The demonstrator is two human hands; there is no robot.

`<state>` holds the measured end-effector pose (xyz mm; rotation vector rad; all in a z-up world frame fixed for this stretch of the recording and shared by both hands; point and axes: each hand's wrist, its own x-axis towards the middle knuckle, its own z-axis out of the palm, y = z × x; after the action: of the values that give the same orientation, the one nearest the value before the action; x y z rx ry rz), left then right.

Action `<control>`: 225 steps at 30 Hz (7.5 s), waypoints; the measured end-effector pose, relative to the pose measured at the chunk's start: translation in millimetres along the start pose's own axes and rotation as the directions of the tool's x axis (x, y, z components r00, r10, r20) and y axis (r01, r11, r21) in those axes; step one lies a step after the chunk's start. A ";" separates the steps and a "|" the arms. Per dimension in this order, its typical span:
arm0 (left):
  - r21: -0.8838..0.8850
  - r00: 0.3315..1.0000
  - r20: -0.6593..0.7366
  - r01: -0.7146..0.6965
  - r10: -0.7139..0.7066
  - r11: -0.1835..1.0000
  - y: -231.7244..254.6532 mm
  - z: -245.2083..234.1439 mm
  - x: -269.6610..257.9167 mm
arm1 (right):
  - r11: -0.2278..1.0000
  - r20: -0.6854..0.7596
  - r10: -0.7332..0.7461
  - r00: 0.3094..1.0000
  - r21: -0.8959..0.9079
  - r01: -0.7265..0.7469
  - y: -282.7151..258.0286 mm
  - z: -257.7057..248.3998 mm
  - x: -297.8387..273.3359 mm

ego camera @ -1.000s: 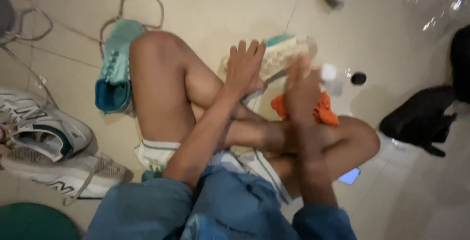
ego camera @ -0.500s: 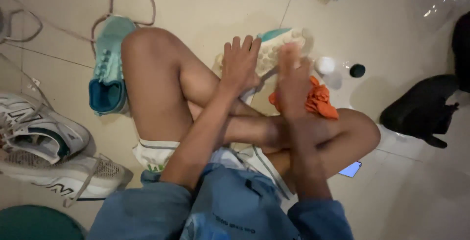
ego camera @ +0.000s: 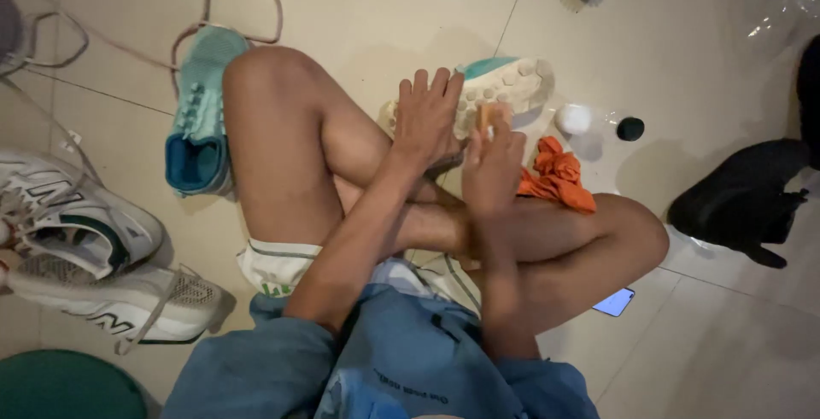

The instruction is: Cleaning the soles of sneakers using brushes, a cloth, and cleaning solution

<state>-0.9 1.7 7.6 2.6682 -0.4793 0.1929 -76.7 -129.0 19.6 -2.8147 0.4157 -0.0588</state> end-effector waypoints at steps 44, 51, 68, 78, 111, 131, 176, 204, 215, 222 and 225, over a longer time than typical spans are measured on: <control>-0.551 0.727 0.613 0.674 -0.310 0.492 -19.7 -60.9 8.1 | 0.068 0.302 0.236 0.924 0.943 -0.326 -3.6 0.9 -54.6; -0.585 0.624 0.742 0.781 -0.245 0.218 2.8 -108.4 -17.9 | 0.238 0.150 0.308 0.940 0.944 -0.228 -29.3 -41.2 -56.6; -0.804 0.772 0.558 0.413 -0.304 -0.429 -37.0 -33.2 -129.8 | -0.130 0.543 0.318 0.777 0.837 -0.532 -56.9 -50.4 -78.1; -0.813 0.316 0.535 0.444 -0.784 -0.376 -12.8 7.5 -104.5 | 0.664 0.205 0.011 0.979 0.730 -0.161 -56.1 -83.7 -90.6; -0.834 0.301 0.498 0.425 -0.813 -0.353 -30.5 27.8 -100.2 | 0.920 -0.020 -0.270 0.963 0.288 0.264 -69.5 -57.5 -90.9; -0.843 0.337 0.488 0.422 -0.805 -0.334 -15.4 12.4 -101.3 | 0.920 0.047 -0.114 0.992 0.381 0.087 -30.2 -33.2 -41.0; -0.820 0.276 0.455 0.501 -0.847 -0.277 -20.0 26.0 -104.2 | 0.930 0.119 -0.028 0.993 0.366 -0.017 -41.9 -58.1 -60.0; -0.845 0.351 0.418 0.488 -0.838 -0.217 -22.9 20.5 -103.8 | 0.952 0.040 -0.105 0.994 0.294 0.089 -28.5 -47.4 -83.8; -0.841 0.345 0.458 0.467 -0.819 -0.274 -28.8 29.2 -109.3 | 0.873 -0.097 0.011 0.995 0.486 0.038 -77.6 -85.2 -72.9; -0.610 0.235 0.441 0.786 -0.866 -0.098 -36.9 46.7 -111.7 | 0.920 -0.154 -0.210 0.966 0.303 0.248 -43.2 -29.8 -76.8; -0.614 0.231 0.438 0.783 -0.869 -0.101 -28.1 39.4 -106.0 | 0.879 -0.157 -0.161 0.974 0.425 0.214 -31.1 -27.6 -42.9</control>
<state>-87.1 40.7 -60.4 1.5336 1.0731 -0.2428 -111.4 -95.9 55.3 -2.3956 0.1273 -0.3207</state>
